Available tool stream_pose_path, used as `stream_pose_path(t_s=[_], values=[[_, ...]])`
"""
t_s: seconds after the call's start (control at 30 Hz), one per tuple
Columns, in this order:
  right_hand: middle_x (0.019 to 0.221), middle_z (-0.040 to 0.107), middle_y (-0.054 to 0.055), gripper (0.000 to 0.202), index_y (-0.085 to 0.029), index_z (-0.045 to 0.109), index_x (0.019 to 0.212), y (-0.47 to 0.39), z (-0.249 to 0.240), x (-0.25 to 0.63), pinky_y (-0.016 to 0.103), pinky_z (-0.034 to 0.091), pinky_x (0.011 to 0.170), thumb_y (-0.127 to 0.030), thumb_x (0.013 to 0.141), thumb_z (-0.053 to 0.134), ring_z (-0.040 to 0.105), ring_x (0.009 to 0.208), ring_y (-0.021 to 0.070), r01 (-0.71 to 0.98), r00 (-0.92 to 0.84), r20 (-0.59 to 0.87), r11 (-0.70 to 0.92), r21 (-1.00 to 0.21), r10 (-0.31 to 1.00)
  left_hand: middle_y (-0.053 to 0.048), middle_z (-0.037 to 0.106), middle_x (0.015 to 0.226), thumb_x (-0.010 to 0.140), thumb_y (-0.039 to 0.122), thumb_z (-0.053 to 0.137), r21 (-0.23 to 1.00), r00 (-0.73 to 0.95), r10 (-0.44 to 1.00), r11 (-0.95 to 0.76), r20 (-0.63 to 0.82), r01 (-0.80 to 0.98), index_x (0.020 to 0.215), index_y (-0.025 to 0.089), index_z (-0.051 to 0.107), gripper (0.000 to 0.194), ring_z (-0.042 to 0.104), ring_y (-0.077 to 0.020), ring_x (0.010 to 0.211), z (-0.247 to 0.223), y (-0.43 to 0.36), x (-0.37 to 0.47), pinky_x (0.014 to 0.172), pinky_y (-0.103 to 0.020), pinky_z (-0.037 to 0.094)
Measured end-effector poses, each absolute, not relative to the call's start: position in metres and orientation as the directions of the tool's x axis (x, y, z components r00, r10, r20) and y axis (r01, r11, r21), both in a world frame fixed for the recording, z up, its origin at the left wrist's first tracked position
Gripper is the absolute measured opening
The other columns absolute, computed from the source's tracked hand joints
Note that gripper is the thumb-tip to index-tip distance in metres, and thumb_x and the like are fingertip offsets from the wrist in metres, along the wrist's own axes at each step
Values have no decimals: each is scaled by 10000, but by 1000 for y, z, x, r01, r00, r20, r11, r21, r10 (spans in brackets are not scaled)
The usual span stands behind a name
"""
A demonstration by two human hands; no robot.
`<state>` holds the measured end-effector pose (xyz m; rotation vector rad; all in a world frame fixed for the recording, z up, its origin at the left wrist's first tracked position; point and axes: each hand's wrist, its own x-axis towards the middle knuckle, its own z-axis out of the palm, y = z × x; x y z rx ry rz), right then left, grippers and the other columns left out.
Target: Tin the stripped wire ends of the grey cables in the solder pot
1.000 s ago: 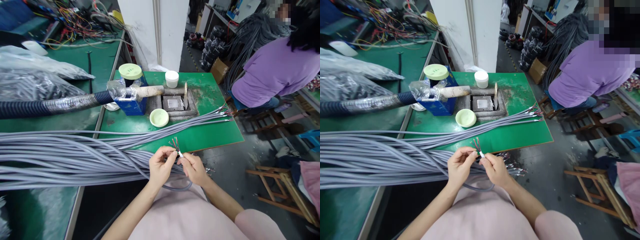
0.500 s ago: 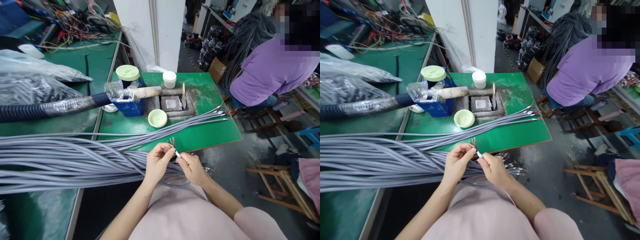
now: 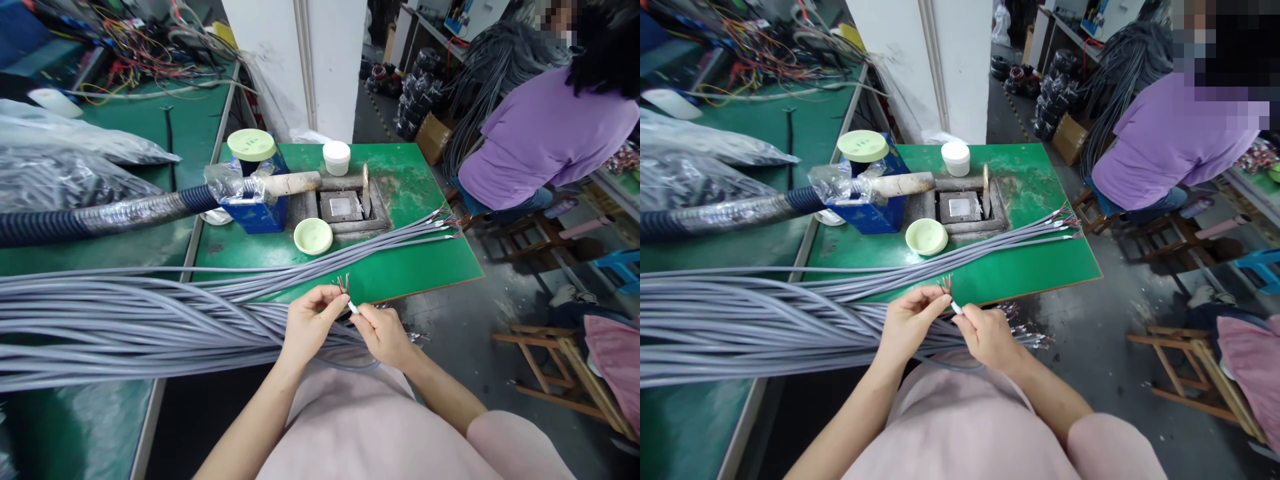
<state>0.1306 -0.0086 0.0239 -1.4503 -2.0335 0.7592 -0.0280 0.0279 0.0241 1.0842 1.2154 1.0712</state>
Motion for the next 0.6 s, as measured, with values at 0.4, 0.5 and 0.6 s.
stream_pose_path(t_s=[0.4,0.5,0.6], values=[[538,479,-36,267,-202,433,703,-8,22,132,244,236,531,-284,954,395,423,466,94,698,-266,105,266,-665,958,26,598,667,752,278,716,999,10,999,39,-39,-18,794,180,661,120,517,-95,622,17,26,-23,609,-208,433],[547,488,-32,269,-201,441,704,-9,21,132,243,241,535,-286,956,396,432,477,95,698,-272,106,272,-662,956,27,598,666,749,261,717,999,0,999,36,-36,-33,797,178,675,104,500,-87,612,16,25,-21,603,-202,423],[552,502,-29,271,-199,457,711,-9,21,131,242,246,537,-286,959,392,438,480,96,710,-269,105,270,-651,958,6,637,725,735,261,728,995,-3,997,83,-83,-64,779,165,681,115,516,-88,633,19,26,-22,624,-206,443]])
